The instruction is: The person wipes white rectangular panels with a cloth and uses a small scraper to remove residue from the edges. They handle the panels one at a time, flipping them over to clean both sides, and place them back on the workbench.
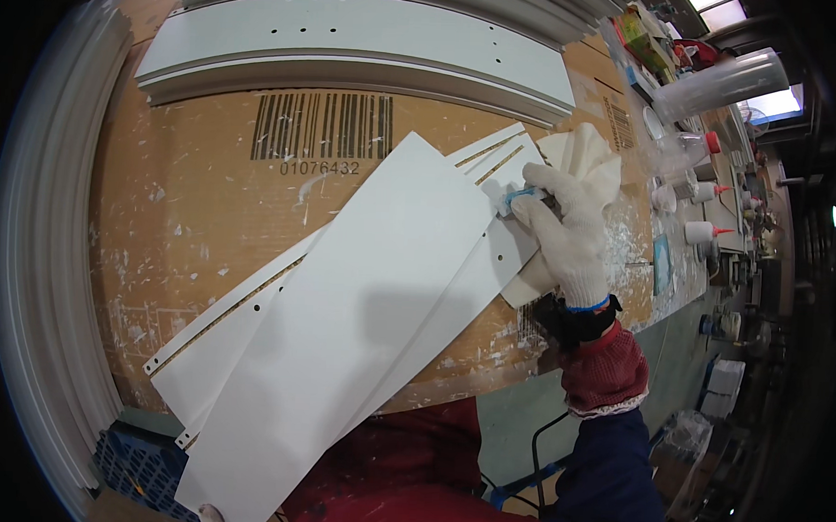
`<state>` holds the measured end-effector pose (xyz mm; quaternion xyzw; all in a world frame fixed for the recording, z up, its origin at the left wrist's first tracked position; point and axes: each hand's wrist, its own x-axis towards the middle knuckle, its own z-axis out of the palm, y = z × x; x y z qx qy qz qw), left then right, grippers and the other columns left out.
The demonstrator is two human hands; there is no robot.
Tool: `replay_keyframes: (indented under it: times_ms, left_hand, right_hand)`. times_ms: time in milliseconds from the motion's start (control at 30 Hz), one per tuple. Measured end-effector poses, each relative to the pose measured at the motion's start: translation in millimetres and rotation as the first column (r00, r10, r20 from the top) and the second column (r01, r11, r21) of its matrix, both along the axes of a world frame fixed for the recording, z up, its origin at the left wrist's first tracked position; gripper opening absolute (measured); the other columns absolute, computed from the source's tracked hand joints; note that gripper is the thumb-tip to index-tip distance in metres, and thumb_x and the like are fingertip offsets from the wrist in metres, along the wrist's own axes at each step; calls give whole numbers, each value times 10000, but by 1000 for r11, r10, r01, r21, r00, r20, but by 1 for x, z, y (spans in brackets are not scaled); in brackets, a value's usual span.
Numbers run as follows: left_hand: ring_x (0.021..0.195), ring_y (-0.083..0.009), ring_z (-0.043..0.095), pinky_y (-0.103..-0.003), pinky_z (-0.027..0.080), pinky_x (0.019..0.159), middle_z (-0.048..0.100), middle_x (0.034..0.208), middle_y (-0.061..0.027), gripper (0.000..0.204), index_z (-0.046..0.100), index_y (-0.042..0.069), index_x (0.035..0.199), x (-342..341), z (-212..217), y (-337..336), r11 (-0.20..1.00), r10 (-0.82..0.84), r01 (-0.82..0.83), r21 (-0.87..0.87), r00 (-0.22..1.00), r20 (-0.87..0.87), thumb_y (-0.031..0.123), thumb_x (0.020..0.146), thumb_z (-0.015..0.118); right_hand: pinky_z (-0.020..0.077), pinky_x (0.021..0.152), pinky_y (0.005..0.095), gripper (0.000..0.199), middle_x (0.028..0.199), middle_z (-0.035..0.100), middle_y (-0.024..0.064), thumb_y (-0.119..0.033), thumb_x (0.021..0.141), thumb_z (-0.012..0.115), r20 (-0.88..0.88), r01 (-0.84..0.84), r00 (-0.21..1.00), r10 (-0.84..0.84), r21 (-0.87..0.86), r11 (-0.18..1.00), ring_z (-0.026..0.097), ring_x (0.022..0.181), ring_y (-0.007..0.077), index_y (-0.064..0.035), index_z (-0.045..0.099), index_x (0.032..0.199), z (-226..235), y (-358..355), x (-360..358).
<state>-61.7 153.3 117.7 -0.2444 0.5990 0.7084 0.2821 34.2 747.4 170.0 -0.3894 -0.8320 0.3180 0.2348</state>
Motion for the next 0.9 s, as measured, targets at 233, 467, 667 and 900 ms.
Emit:
replay_keyframes:
  times_ms: [233,467,667,900]
  left_hand:
    - [1239,-317,484,-473,409,1049,461,1381,-197,597,345,-27,1398,-2,0,2,998,2,-2,-63,1000,-8,284,944,577]
    - [1227,-320,493,-471,419,1038,471,1367,-200,582,357,-30,1388,-2,0,1,994,-9,8,-108,1000,-13,281,946,573]
    - [1188,-321,519,-469,433,1018,496,1330,-202,562,382,-41,1363,0,2,4,998,-8,6,-57,999,-32,281,944,573]
    - [1153,-314,544,-459,454,989,520,1290,-203,530,406,-42,1336,0,1,4,997,-39,35,-65,997,-65,262,938,581]
  right_hand:
    - [486,713,281,298,870,608,91,-28,786,670,-179,-71,981,74,23,997,591,769,176,-17,624,1080,-3,-3,7]
    - [487,744,276,313,911,608,85,-35,786,669,-30,-26,999,28,64,998,592,816,163,3,615,1091,5,1,-2]
    - [496,772,292,337,936,617,133,-75,792,653,51,-215,976,211,93,972,611,846,218,-14,606,1120,47,-2,-50]
    - [504,804,375,305,1024,627,174,-160,835,591,294,-476,858,421,150,866,621,900,313,-8,603,1100,36,19,-121]
